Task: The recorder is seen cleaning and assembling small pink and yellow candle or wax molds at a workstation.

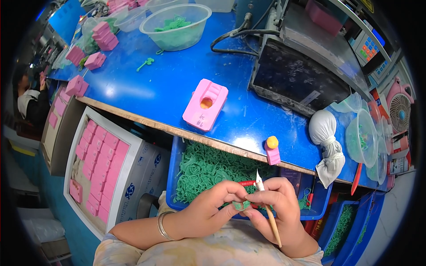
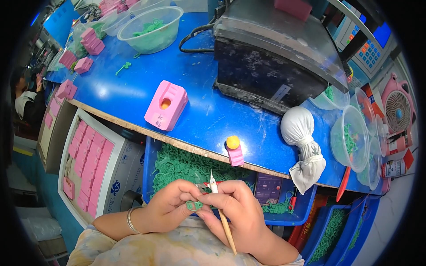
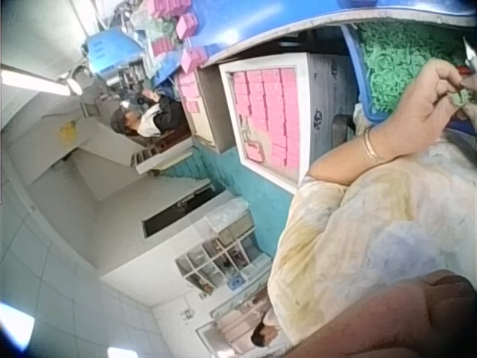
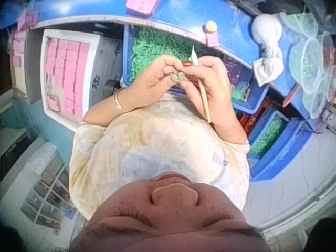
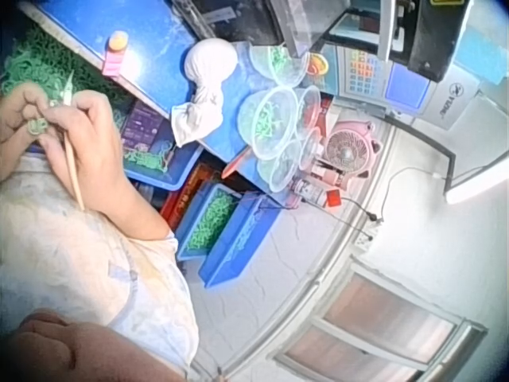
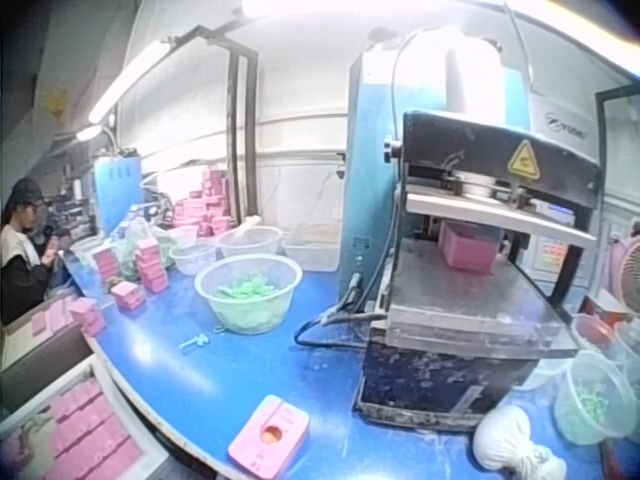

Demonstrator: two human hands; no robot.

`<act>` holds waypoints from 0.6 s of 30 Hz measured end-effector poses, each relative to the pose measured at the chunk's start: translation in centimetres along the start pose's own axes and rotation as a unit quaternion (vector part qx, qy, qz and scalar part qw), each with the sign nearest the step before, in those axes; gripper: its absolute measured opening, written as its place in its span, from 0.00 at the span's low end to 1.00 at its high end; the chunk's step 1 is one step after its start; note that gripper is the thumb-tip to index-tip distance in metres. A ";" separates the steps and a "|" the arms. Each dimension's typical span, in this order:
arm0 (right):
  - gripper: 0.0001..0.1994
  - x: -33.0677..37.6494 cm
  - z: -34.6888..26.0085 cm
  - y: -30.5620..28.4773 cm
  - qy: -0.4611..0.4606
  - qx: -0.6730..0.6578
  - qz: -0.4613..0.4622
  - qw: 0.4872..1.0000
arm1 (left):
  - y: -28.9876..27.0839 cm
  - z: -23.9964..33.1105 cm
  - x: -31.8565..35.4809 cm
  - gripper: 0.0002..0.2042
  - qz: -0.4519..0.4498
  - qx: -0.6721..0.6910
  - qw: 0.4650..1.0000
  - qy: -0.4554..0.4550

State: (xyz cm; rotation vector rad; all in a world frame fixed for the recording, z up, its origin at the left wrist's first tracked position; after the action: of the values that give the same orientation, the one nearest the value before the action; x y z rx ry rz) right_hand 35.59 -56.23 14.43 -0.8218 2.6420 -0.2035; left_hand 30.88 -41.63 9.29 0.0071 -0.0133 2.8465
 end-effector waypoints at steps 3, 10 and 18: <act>0.15 0.0 0.3 0.0 -0.008 0.015 0.013 1.000 | 0.1 0.1 0.0 0.16 0.002 0.084 0.996 -0.018; 0.13 0.2 0.3 0.0 -0.024 0.040 0.024 0.999 | 0.2 1.2 -0.4 0.17 -0.015 0.153 0.987 0.045; 0.08 0.9 0.3 0.0 -0.020 -0.110 0.097 0.989 | -0.4 0.4 -0.3 0.14 0.010 0.120 0.991 0.057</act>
State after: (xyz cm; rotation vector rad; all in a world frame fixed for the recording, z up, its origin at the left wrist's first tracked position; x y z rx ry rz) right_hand 35.05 -56.77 13.87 -0.6216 2.7166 0.1576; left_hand 31.31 -41.29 9.67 -0.1039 0.3560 2.8461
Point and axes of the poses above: each hand's wrist, its own x-axis away from the middle knuckle, its own y-axis out of the palm, z = x × y, the point moved 3 cm from there along -x, towards the middle knuckle, and after that the axes turned 15 degrees about -x, right-handed, at the moved point
